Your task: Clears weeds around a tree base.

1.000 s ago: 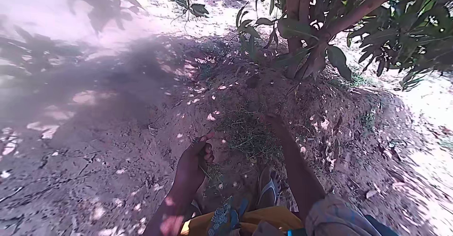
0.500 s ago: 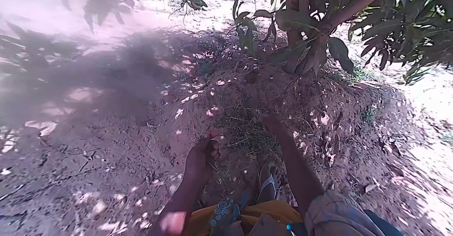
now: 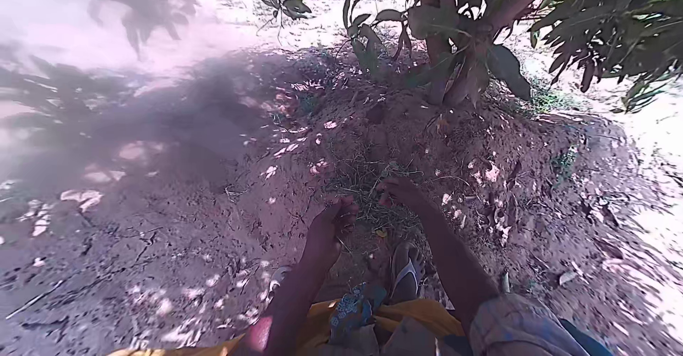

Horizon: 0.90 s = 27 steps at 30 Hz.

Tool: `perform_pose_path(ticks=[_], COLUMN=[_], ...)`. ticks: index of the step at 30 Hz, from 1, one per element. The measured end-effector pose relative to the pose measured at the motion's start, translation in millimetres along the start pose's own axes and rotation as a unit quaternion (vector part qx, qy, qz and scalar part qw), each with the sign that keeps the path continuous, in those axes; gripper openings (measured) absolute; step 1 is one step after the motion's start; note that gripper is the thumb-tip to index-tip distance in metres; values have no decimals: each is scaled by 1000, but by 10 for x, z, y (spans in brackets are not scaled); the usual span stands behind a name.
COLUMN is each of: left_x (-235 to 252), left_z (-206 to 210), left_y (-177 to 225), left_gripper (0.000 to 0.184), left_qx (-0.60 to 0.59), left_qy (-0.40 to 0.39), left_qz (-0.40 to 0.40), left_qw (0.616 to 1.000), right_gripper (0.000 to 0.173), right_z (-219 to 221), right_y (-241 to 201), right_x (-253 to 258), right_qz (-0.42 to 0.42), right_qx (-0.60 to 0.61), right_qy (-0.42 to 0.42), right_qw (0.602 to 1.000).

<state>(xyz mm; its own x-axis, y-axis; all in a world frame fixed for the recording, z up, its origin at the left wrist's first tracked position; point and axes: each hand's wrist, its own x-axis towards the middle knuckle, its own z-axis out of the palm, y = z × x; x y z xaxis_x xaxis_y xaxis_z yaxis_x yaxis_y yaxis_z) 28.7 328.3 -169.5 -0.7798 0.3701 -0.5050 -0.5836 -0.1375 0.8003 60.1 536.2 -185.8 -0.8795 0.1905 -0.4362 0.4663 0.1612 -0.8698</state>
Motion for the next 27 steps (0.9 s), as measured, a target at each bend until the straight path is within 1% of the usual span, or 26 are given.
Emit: perform_pose_path(ticks=[3, 6, 10, 15, 18, 19, 21, 23, 24, 25, 27], left_x=[96, 237, 332, 376, 381, 375, 354, 349, 343, 332, 305], left_z=[23, -42, -116, -148, -152, -147, -157, -181, -181, -178, -165], left_y=[-36, -103, -183, -224, -236, -223, -194, -192, -194, -197, -195], left_gripper=[34, 30, 19, 12, 7, 7, 7, 9, 9, 9, 9], left_qx=[10, 21, 77, 132, 121, 110, 92, 79, 77, 77, 81], left_qy=[19, 42, 44, 12, 24, 32, 41, 36, 33, 29, 19], left_qz=[-4, -11, -49, -40, -31, -29, -24, -23, -25, -29, -35], left_qw=[1000, 999, 995, 990, 992, 993, 995, 996, 996, 996, 996], right_gripper=[32, 31, 27, 28, 30, 30, 32, 27, 27, 33, 46], right_z=[188, 321, 471, 527, 443, 380, 224, 79, 33, 25, 121], right_y=[-31, 83, 159, 197, 109, 32, -148, -246, -264, -264, -197], right_x=[-54, -21, 2, 57, 49, 19, -64, -105, -100, -86, -30], right_qz=[-30, -62, -57, -59, -67, -58, -23, -18, -14, -4, 14], right_qx=[-8, -24, -49, -114, -212, -248, -282, -250, -234, -221, -206], right_qy=[-73, -122, -172, -191, -203, -196, -138, -36, -6, 3, -24], right_qw=[997, 990, 982, 973, 954, 947, 949, 967, 972, 975, 978])
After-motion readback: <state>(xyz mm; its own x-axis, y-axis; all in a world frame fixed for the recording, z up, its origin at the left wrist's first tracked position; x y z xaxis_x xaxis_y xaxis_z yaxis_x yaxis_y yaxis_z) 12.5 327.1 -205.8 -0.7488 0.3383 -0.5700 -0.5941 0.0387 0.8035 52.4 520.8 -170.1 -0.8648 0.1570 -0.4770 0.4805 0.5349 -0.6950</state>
